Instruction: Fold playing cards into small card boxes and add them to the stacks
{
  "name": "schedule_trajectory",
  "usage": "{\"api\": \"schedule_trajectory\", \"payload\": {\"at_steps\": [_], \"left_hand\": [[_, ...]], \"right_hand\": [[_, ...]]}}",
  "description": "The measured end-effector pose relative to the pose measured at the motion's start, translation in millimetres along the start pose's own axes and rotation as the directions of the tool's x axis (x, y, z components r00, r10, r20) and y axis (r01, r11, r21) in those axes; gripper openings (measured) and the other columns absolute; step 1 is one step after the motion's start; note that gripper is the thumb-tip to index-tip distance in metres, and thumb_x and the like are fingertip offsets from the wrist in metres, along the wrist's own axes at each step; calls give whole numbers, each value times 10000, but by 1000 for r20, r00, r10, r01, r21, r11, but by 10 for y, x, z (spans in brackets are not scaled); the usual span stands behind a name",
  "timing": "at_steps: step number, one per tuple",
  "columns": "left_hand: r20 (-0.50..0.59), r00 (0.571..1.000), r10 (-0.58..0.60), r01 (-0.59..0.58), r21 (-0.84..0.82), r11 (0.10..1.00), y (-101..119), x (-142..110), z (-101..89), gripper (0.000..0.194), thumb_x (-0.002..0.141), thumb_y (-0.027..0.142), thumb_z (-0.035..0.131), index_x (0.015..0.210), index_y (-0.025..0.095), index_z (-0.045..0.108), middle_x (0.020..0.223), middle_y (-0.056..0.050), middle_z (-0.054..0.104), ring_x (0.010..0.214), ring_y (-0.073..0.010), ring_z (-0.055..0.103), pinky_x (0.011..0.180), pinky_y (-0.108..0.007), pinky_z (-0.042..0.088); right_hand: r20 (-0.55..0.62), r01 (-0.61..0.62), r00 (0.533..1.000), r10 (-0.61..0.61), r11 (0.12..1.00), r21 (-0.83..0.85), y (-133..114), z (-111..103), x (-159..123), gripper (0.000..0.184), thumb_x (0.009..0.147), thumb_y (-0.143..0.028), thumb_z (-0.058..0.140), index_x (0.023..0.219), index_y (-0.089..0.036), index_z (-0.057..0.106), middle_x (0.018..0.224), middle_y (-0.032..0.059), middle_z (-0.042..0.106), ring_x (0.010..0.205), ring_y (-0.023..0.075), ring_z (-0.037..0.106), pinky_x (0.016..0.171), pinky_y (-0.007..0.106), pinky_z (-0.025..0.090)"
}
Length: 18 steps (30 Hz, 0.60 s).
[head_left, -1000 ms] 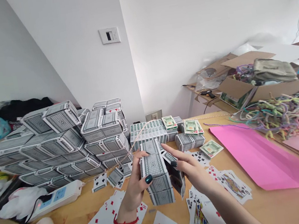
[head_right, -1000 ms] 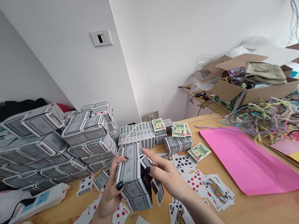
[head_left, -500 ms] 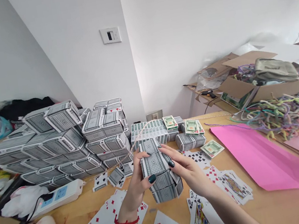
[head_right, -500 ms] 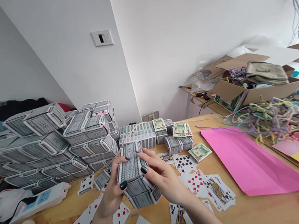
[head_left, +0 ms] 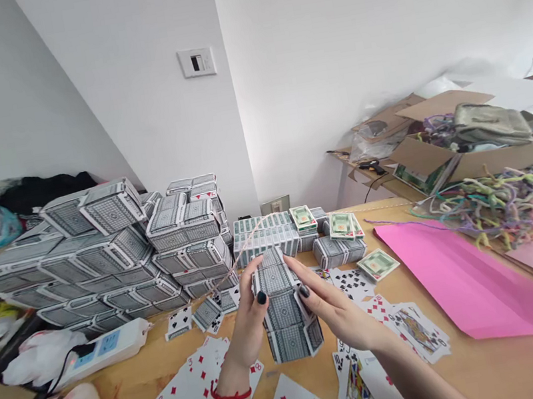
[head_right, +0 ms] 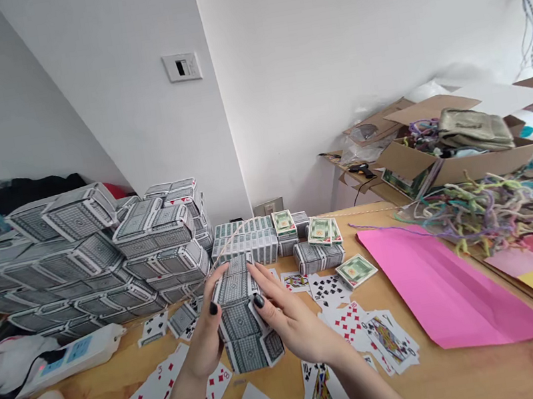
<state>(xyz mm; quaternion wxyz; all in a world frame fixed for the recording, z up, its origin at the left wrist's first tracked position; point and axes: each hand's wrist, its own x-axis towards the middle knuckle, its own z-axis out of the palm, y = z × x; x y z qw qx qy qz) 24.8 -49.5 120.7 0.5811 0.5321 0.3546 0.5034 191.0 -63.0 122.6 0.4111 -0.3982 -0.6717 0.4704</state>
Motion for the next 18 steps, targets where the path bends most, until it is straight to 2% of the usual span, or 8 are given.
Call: {"api": "schedule_trajectory", "payload": {"at_steps": [3,6,11,18], "left_hand": [[-35,999,-6,6,0,1000,-4,11,-7,572,784,569,401,1287,314,306,1427,-25,233,1272,-285,252,996,-373,297],[-37,998,-45,45,-15,999,5,16,-33,504,768,511,489,1221,310,395,1393,-31,301,1222,-300,338,942,-376,359],[-19,984,-177,173,-132,976,6,50,-58,419,760,460,529,1134,286,456,1178,-69,527,1036,-303,518,809,-394,443],[3,983,-182,177,-237,955,30,40,-33,348,772,408,538,1079,248,496,1102,-55,570,998,-271,540,814,-354,429]], "right_hand": [[-9,-57,998,58,993,104,30,-4,24,536,836,-428,460,1334,-321,292,1449,27,208,1191,222,405,955,370,369],[-24,-80,996,86,980,185,35,-10,52,507,828,-413,479,1308,-309,351,1405,49,306,954,169,560,822,310,456],[-14,-89,996,93,983,161,50,-56,70,469,825,-393,490,1277,-297,407,1287,29,451,788,128,555,732,287,470],[7,-95,996,94,993,73,34,-133,55,455,820,-396,493,1250,-250,457,1126,36,564,728,133,531,640,273,463]]}}
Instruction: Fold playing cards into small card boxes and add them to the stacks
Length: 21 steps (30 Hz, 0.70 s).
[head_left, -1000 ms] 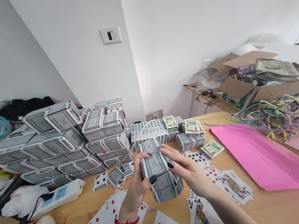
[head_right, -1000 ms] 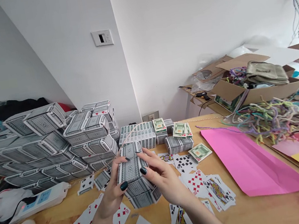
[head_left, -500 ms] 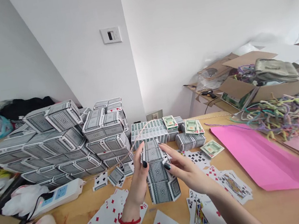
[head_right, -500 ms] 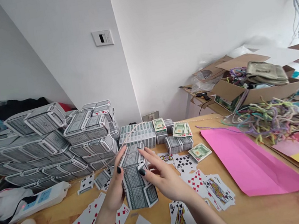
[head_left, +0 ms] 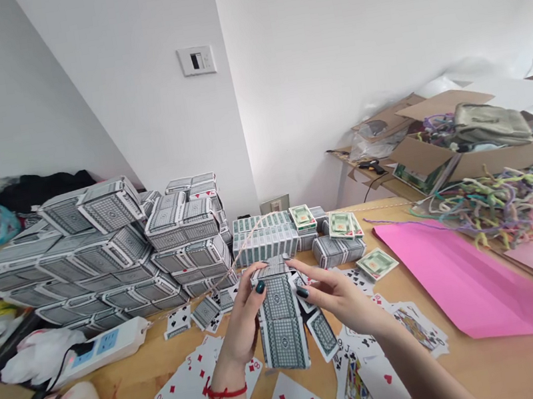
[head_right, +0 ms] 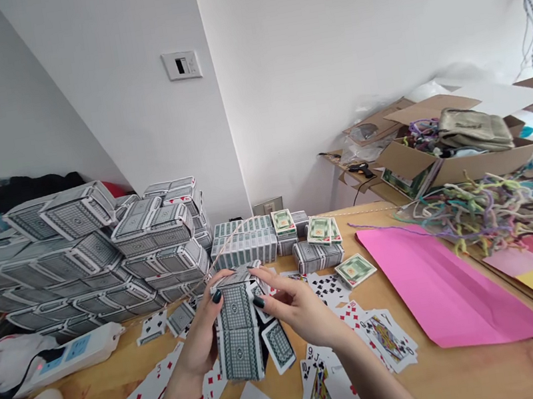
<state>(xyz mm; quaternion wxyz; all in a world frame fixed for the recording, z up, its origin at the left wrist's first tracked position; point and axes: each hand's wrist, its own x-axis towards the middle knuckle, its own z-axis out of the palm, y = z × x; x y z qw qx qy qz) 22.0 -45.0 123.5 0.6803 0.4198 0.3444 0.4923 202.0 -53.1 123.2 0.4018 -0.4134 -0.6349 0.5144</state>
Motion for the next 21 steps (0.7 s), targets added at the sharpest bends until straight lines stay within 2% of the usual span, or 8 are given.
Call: {"api": "schedule_trajectory", "payload": {"at_steps": [5,9,16,21], "left_hand": [[50,999,-1,3,-36,999,15,-23,-49,339,819,380,487,1130,245,475,1100,-59,570,1018,-253,525,818,-330,427],[87,996,-3,7,-46,999,0,-18,-95,328,837,362,465,1144,247,469,1113,-61,561,1040,-254,511,830,-332,425],[62,998,8,-4,-74,997,8,-27,-32,289,842,355,452,1113,260,488,1144,-51,544,1069,-253,491,866,-334,402],[11,1000,27,-26,-63,998,42,-37,33,314,799,383,513,1089,262,498,1112,-44,568,1069,-263,494,877,-352,390]], "right_hand": [[-31,18,999,-20,997,-74,-16,1,-15,460,819,-372,488,1266,-275,435,1069,32,605,672,129,537,573,270,464],[-42,37,998,-42,991,-126,-39,10,-27,481,820,-386,487,1281,-269,415,1078,46,612,800,172,575,664,297,479],[-33,47,998,-52,992,-119,-69,9,-39,475,846,-406,440,1300,-281,379,1130,48,597,1053,214,524,828,351,455],[-40,45,998,-50,993,-110,-70,35,-33,470,839,-407,452,1290,-286,396,1151,46,579,1013,205,542,823,345,457]]}}
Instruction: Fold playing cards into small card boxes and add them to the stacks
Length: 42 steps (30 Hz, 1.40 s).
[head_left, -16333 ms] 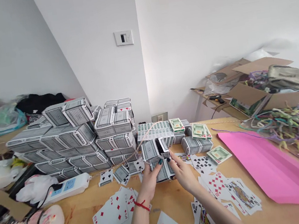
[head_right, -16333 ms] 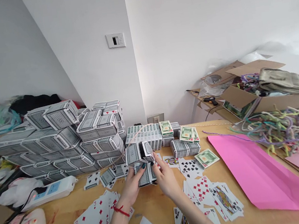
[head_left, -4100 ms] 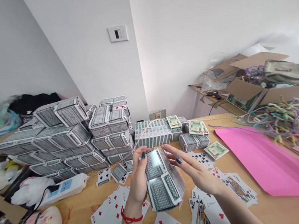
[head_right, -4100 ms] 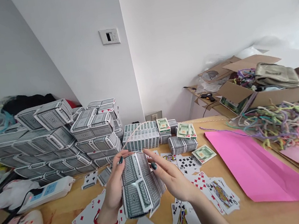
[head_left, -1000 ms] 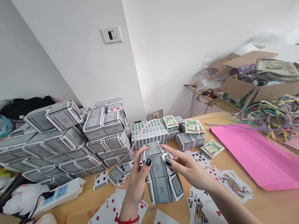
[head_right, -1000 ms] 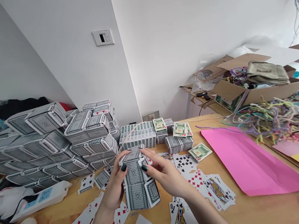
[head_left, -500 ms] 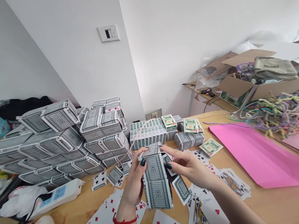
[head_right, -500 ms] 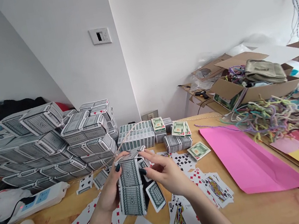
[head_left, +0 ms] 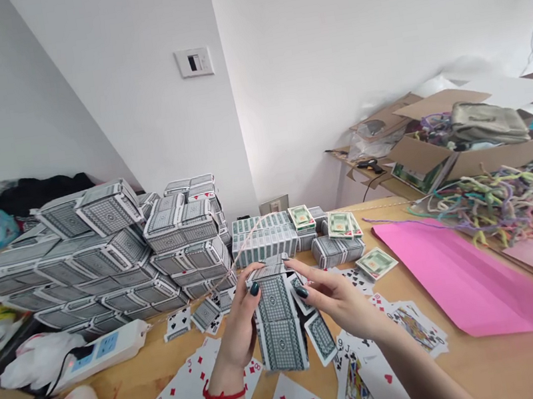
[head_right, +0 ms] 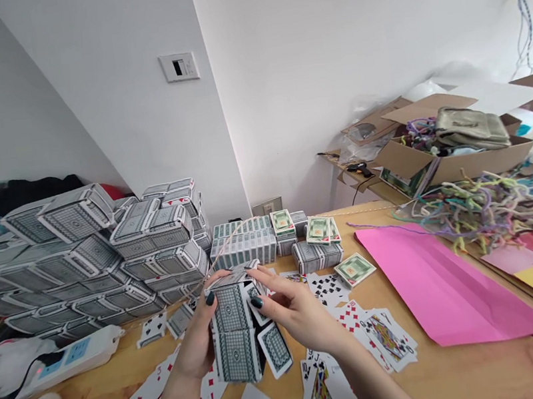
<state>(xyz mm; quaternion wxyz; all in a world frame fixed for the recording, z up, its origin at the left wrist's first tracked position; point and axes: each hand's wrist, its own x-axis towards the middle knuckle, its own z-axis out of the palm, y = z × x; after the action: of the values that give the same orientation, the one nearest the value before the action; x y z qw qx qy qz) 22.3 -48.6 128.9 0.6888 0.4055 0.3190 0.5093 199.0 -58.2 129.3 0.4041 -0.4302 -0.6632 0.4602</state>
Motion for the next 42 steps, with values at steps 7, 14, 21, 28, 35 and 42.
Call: {"api": "schedule_trajectory", "payload": {"at_steps": [7,14,21,28,35,42], "left_hand": [[-50,998,32,-27,102,994,-2,6,31,324,811,421,475,1093,260,481,1128,-45,553,1079,-261,480,879,-354,384],[-8,1000,15,-13,233,973,-76,42,-57,348,810,464,454,1112,292,452,1209,-38,494,1086,-244,466,892,-343,379],[-91,994,52,-30,224,974,-62,40,-22,338,800,454,476,1090,281,483,1190,-45,506,1157,-253,404,952,-348,320],[-128,992,10,-4,53,999,-37,37,8,362,818,471,428,1101,250,469,1104,-59,560,1038,-254,509,866,-354,390],[-143,990,11,-9,15,1000,-59,37,58,355,826,456,417,1101,235,462,1069,-59,569,1027,-248,517,855,-359,402],[-112,993,-26,28,13,1000,-84,75,13,384,785,482,483,1103,268,472,1101,-46,565,1012,-248,534,872,-362,393]], "right_hand": [[-70,-26,997,29,999,38,-11,110,1,463,846,-399,440,1289,-269,404,1294,44,470,790,161,608,729,311,502],[-181,44,982,-46,999,-15,20,226,30,420,869,-410,390,1262,-271,441,1304,19,467,1152,222,459,980,367,362],[-44,28,999,-28,1000,-10,8,181,-24,467,907,-383,296,1361,-287,239,1422,-6,279,1315,171,194,1091,383,130],[150,30,987,-50,991,129,15,14,-36,525,874,-309,414,1360,-307,214,1419,58,279,968,146,552,866,331,433],[49,28,998,-30,999,22,39,72,-35,568,841,-272,453,1362,-279,227,1243,82,509,807,114,568,777,290,462],[63,79,995,-81,996,33,34,39,-24,628,776,-243,534,1344,-306,274,1364,95,362,882,147,571,764,293,478]]}}
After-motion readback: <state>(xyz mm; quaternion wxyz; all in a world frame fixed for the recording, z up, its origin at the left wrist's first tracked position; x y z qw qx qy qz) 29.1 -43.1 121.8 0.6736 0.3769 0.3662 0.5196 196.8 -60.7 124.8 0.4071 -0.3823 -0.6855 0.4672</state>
